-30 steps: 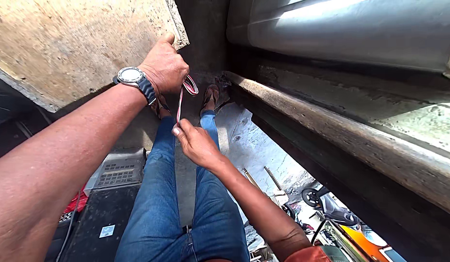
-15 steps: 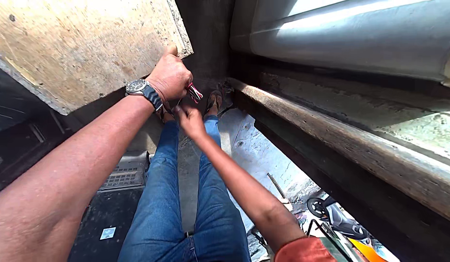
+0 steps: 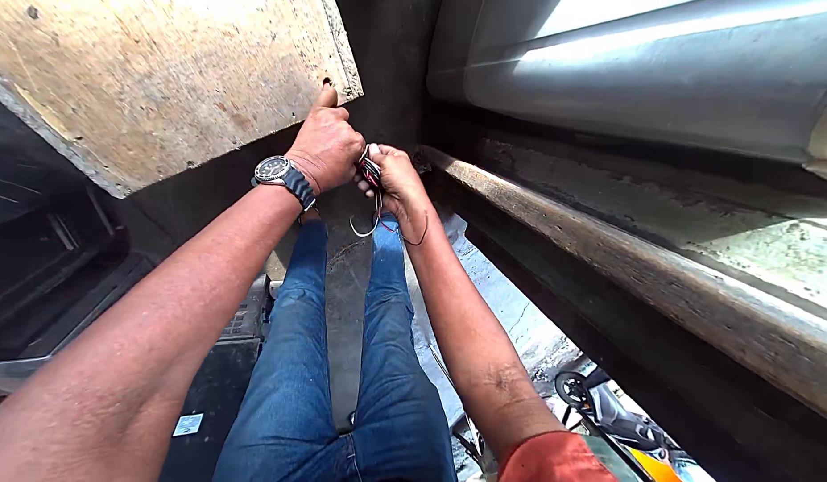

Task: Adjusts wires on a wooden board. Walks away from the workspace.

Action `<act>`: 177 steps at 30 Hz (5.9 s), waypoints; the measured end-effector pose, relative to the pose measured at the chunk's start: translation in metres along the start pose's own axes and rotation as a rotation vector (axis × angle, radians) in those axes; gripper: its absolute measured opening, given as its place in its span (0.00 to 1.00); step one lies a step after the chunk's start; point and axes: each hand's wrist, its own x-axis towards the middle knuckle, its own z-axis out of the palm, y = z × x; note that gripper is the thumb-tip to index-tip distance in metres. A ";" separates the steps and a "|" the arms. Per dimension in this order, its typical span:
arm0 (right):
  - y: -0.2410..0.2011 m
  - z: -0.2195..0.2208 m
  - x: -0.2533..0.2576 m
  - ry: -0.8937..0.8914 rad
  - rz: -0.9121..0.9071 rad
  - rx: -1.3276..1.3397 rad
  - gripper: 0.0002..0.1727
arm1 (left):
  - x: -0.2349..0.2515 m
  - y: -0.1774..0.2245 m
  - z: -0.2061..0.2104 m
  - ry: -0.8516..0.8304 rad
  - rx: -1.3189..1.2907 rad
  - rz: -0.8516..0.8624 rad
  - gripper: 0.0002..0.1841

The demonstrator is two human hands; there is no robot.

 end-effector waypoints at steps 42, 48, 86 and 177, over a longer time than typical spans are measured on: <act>0.066 0.041 -0.081 -0.248 -0.159 -0.870 0.18 | -0.093 0.032 0.041 0.278 -0.583 -0.590 0.18; -0.023 0.049 -0.098 -0.271 -0.419 -1.624 0.17 | -0.089 0.016 0.021 0.092 -0.510 -0.483 0.14; -0.033 0.028 -0.047 0.006 -1.136 -1.372 0.19 | -0.057 -0.018 -0.009 0.119 -1.125 -0.688 0.08; -0.008 0.094 0.001 -0.105 -0.188 0.852 0.18 | -0.065 -0.065 -0.039 0.215 -0.629 -0.350 0.13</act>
